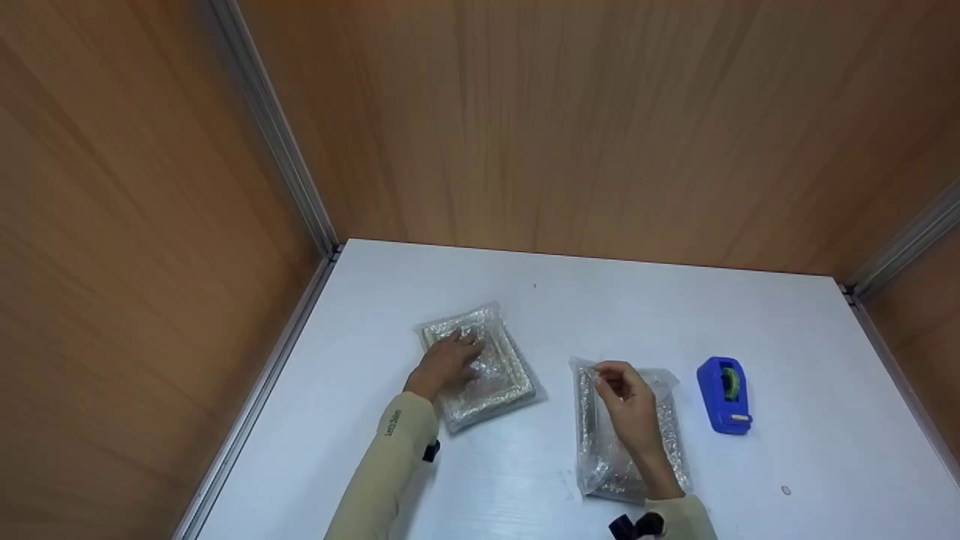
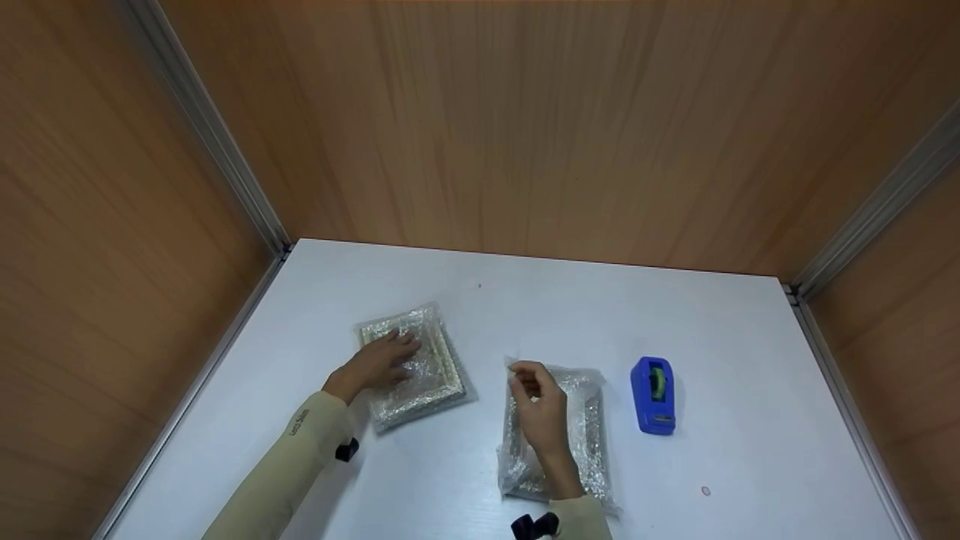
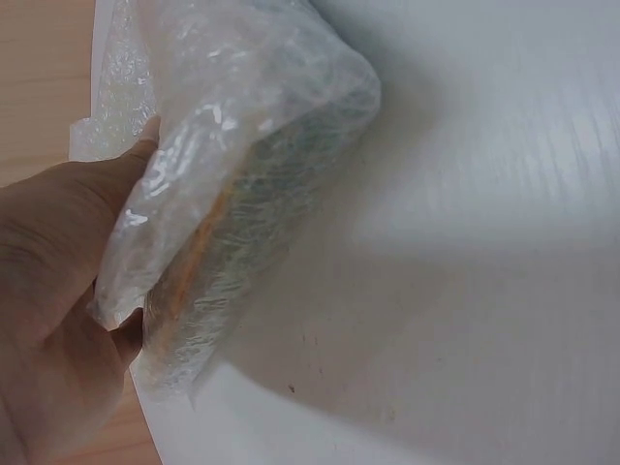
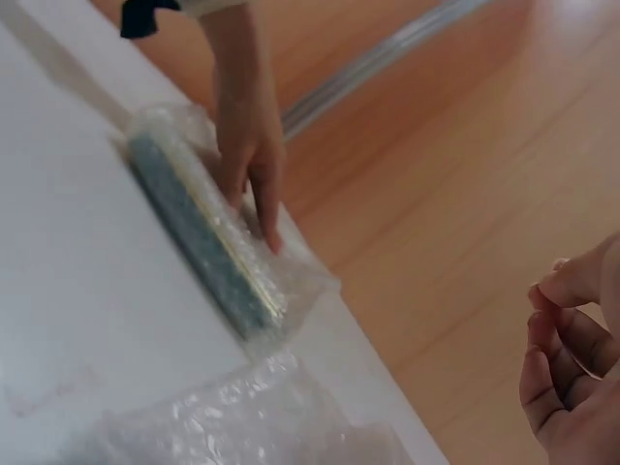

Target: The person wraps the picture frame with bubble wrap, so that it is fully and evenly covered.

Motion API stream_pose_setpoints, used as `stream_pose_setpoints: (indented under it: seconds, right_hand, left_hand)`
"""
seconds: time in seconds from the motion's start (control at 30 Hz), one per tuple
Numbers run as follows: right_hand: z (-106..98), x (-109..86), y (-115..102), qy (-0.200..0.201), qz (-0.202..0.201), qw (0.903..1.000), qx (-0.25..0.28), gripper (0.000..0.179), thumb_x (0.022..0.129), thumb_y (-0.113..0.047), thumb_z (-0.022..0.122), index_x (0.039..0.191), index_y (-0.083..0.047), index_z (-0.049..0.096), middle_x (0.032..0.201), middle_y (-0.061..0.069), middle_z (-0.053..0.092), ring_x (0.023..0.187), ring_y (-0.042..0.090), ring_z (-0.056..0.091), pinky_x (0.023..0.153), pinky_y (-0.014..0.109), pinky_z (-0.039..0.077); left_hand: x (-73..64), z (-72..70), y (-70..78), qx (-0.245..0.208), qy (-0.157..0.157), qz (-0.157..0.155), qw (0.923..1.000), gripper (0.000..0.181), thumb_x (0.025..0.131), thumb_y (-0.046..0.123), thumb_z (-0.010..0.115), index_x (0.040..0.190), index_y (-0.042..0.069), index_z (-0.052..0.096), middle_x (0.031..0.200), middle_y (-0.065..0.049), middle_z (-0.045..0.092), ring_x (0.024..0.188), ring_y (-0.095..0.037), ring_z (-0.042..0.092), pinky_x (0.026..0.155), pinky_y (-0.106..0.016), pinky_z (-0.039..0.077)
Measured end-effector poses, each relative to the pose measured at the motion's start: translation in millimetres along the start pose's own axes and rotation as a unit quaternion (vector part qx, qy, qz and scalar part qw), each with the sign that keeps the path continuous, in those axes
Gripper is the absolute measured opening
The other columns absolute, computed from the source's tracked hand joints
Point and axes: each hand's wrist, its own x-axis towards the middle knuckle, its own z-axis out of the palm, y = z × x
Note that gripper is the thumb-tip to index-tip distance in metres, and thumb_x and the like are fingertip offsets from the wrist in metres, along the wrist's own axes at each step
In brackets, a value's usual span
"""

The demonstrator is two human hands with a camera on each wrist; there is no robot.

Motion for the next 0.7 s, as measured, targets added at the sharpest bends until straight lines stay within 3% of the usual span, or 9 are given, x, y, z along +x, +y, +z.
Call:
stream_pose_setpoints:
  seconds: [0.13, 0.27, 0.53, 0.7]
  right_hand:
    - [15.6, 2.7, 2.6, -0.050, 0.008, 0.9985, 0.022, 0.020, 0.088, 0.002, 0.057, 0.108, 0.004, 0.058, 0.092, 0.022, 0.056, 0.081, 0.031, 0.054, 0.069, 0.027, 0.048]
    - [32.2, 7.5, 4.8, -0.073, 0.037, 0.9958, 0.040, 0.020, 0.088, 0.000, 0.058, 0.108, 0.003, 0.058, 0.089, 0.022, 0.056, 0.080, 0.033, 0.053, 0.065, 0.028, 0.047]
    - [66.6, 16.8, 11.6, -0.135, 0.103, 0.9832, 0.067, 0.022, 0.092, -0.005, 0.054, 0.112, 0.003, 0.053, 0.096, 0.032, 0.051, 0.068, 0.015, 0.055, 0.061, 0.025, 0.048]
    - [84.4, 21.4, 19.4, -0.161, 0.150, 0.9718, 0.084, 0.021, 0.094, -0.006, 0.050, 0.114, 0.000, 0.051, 0.101, 0.035, 0.048, 0.072, 0.027, 0.058, 0.062, 0.032, 0.051]
  left_hand:
    - [0.7, 0.7, 0.8, -0.005, 0.003, 0.000, 1.0000, 0.062, 0.088, 0.035, 0.058, 0.143, 0.021, 0.034, 0.151, -0.004, 0.023, 0.139, -0.031, 0.014, 0.111, -0.048, 0.017]
    - [1.1, 0.8, 0.8, -0.013, 0.003, -0.002, 0.9999, 0.061, 0.089, 0.034, 0.058, 0.143, 0.021, 0.034, 0.151, -0.004, 0.023, 0.139, -0.030, 0.014, 0.111, -0.048, 0.017]
    - [-0.5, -0.3, 1.8, -0.023, 0.003, -0.009, 0.9997, 0.062, 0.088, 0.033, 0.058, 0.143, 0.021, 0.034, 0.152, -0.005, 0.022, 0.140, -0.030, 0.013, 0.112, -0.048, 0.015]
    - [0.3, 1.2, 3.4, -0.014, 0.014, -0.011, 0.9997, 0.061, 0.088, 0.033, 0.061, 0.142, 0.021, 0.037, 0.151, -0.005, 0.025, 0.139, -0.031, 0.017, 0.111, -0.048, 0.017]
